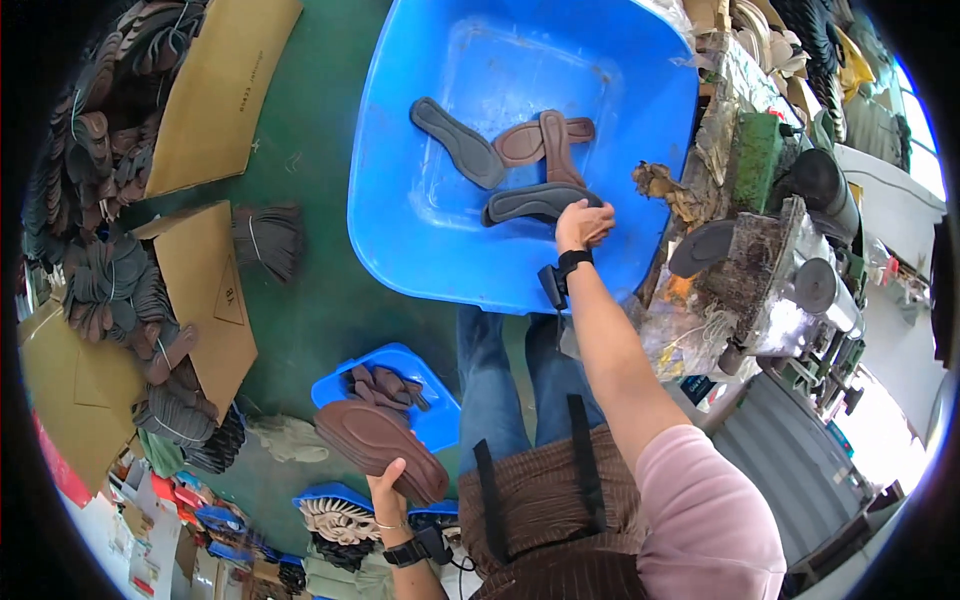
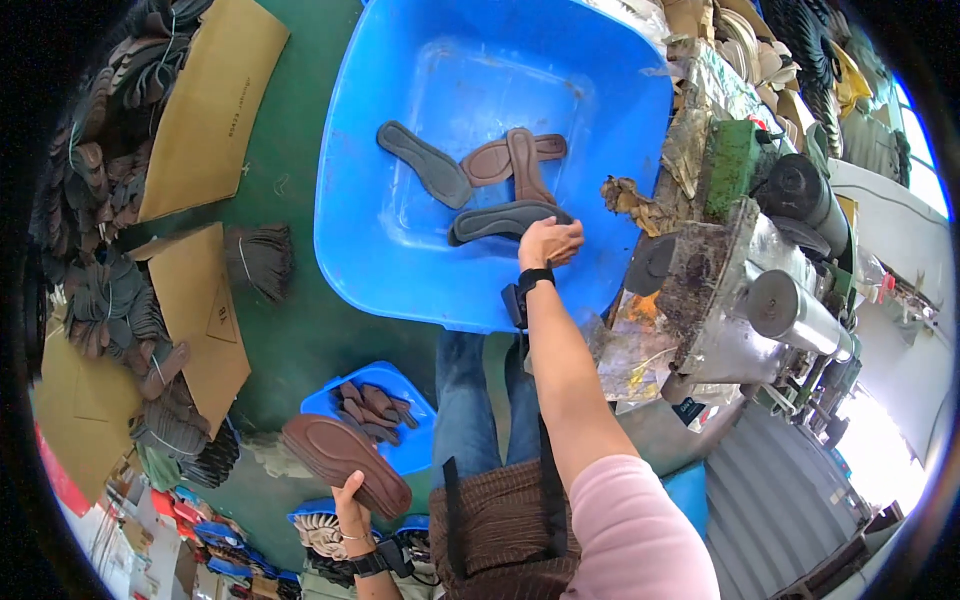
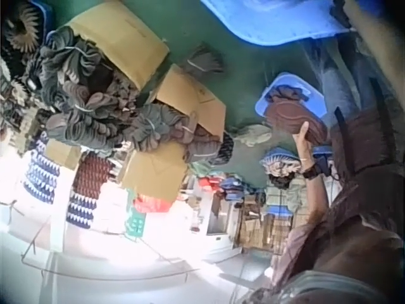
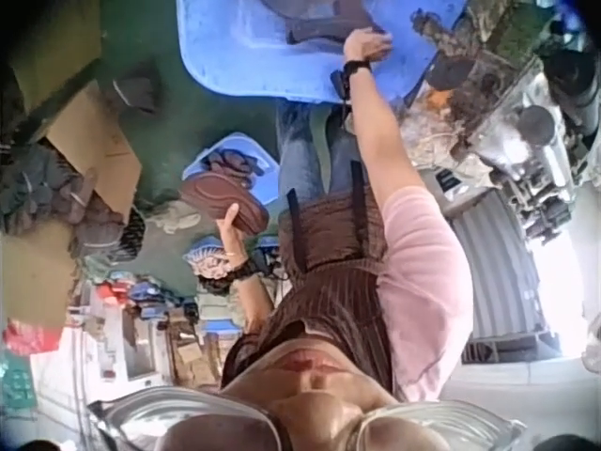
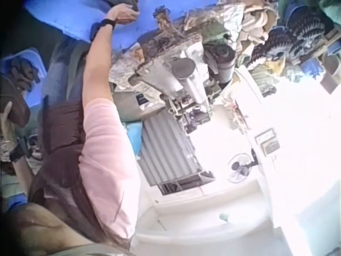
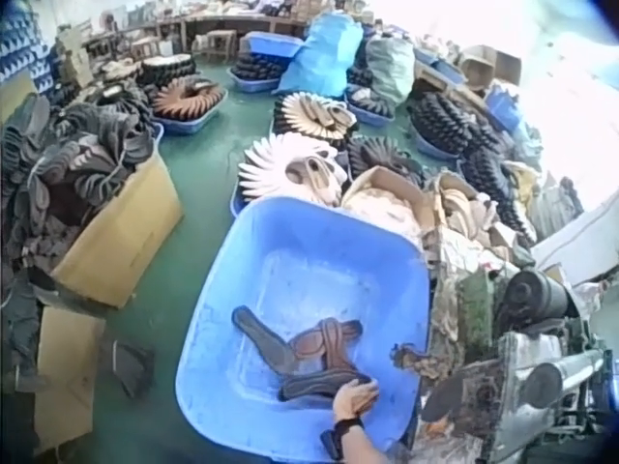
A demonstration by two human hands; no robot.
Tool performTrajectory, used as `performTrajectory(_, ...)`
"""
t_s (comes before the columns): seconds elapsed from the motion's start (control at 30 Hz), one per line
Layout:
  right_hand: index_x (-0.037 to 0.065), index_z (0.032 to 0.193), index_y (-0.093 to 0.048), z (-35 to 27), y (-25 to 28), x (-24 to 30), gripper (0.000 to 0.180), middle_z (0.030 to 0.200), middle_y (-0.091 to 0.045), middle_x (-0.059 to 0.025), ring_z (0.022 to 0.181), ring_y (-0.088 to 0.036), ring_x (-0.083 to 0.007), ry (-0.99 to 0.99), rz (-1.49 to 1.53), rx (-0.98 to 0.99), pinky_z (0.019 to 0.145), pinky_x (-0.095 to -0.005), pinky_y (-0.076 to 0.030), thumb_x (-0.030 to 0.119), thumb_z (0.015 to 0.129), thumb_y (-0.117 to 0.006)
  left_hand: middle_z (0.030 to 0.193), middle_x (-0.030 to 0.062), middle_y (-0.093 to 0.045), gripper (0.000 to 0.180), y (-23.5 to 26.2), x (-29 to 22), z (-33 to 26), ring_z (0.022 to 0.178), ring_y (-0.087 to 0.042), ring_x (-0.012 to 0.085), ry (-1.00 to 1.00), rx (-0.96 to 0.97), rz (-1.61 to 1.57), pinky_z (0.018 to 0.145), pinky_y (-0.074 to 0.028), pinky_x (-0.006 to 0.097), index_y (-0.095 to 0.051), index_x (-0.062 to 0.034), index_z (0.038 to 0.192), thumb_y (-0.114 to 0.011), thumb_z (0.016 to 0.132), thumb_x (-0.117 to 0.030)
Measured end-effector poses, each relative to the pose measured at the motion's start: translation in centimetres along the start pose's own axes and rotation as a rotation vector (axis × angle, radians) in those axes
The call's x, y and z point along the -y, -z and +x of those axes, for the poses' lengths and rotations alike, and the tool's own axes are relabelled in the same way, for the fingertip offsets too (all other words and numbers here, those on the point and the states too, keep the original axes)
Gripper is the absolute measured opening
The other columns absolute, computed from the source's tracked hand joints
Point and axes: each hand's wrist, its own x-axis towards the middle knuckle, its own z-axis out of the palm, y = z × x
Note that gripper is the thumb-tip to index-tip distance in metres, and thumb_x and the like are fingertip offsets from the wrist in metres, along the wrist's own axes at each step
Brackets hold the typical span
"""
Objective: Apply adhesive to shoe soles using a roller machine and then transport the processed components to another station in bins.
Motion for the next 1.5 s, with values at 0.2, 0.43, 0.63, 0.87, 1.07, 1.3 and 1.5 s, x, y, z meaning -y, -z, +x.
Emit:
performTrajectory(0.2, 0.003, 0.086, -0.068, -0.4, 1.5, 0.3, 0.037, 0.094, -0.066, -0.0189, 0.092, -0.059, -0.0370, -0.238, 0.387, 0.304, 0.085, -0.0473, -0.043, 0.036, 0.086, -0.053, 0.114, 0.0215, -0.055, 0.063, -0.6, 0.4, 1.1, 0.098, -0.059, 0.0314, 0.026, 0.107, 0.030, 0.088, -0.047, 0.043, -0.038, 0.0025, 0.127, -0.067, 0.072, -0.004)
performTrajectory(0.43, 0.004, 0.083, -0.068, -1.7, -1.8, -0.2, 0.025, 0.075, -0.065, -0.0079, 0.070, -0.062, -0.0155, 0.075, 0.655, 0.842, 0.056, -0.0301, -0.051, 0.029, 0.083, -0.065, 0.114, 0.0204, -0.056, 0.064, -1.4, 0.6, 1.4, 0.104, -0.057, 0.0309, 0.039, 0.118, 0.173, 0.092, -0.044, 0.040, -0.037, 0.0015, 0.128, -0.066, 0.072, -0.005)
performTrajectory(0.63, 0.009, 0.086, -0.070, -1.3, -5.6, -2.1, 0.021, 0.081, -0.067, -0.0018, 0.073, -0.061, -0.0127, 0.176, 0.545, 1.198, 0.064, -0.0281, -0.048, 0.002, 0.073, -0.055, 0.111, 0.0175, -0.058, 0.054, -2.8, -0.5, 1.4, 0.101, -0.058, 0.0265, 0.008, 0.123, 0.176, 0.089, -0.045, 0.036, -0.044, 0.0035, 0.122, -0.067, 0.073, -0.003)
performTrajectory(0.87, 0.007, 0.087, -0.067, -6.5, -3.1, -1.0, 0.023, 0.072, -0.065, -0.0111, 0.073, -0.064, -0.0189, 0.173, 0.418, 1.011, 0.066, -0.0328, -0.049, 0.000, 0.067, -0.058, 0.109, 0.0167, -0.060, 0.050, -2.0, -0.5, 1.4, 0.097, -0.060, 0.0265, -0.008, 0.164, 0.223, 0.088, -0.047, 0.037, -0.047, 0.0038, 0.119, -0.067, 0.074, -0.002)
performTrajectory(1.07, -0.002, 0.082, -0.063, -6.1, 5.9, -2.1, 0.021, 0.075, -0.064, -0.0164, 0.071, -0.063, -0.0231, 0.469, 0.413, 0.541, 0.067, -0.0351, -0.049, 0.015, 0.070, -0.063, 0.109, 0.0172, -0.060, 0.050, -3.3, -1.9, 0.3, 0.098, -0.060, 0.0264, -0.034, 0.231, 0.194, 0.088, -0.047, 0.037, -0.047, 0.0043, 0.119, -0.067, 0.074, -0.001)
performTrajectory(1.3, -0.001, 0.083, -0.067, -5.1, 20.7, -6.6, 0.031, 0.076, -0.064, -0.0075, 0.068, -0.059, -0.0142, 0.262, 0.615, 1.014, 0.068, -0.0298, -0.049, 0.018, 0.062, -0.081, 0.109, 0.0158, -0.061, 0.050, -9.1, -6.9, -0.9, 0.099, -0.060, 0.0249, -0.142, 0.460, 0.332, 0.089, -0.047, 0.036, -0.048, 0.0045, 0.120, -0.068, 0.074, -0.006)
performTrajectory(1.5, 0.000, 0.100, -0.061, -5.7, 39.7, -6.6, 0.035, 0.104, -0.061, -0.0072, 0.094, -0.057, -0.0142, 0.578, 0.600, 0.914, 0.080, -0.0285, -0.047, 0.008, 0.069, -0.076, 0.112, 0.0220, -0.058, 0.060, -14.8, -9.9, -4.2, 0.100, -0.060, 0.0320, -0.217, 0.698, 0.360, 0.088, -0.049, 0.042, -0.042, 0.0054, 0.125, -0.067, 0.074, -0.012)
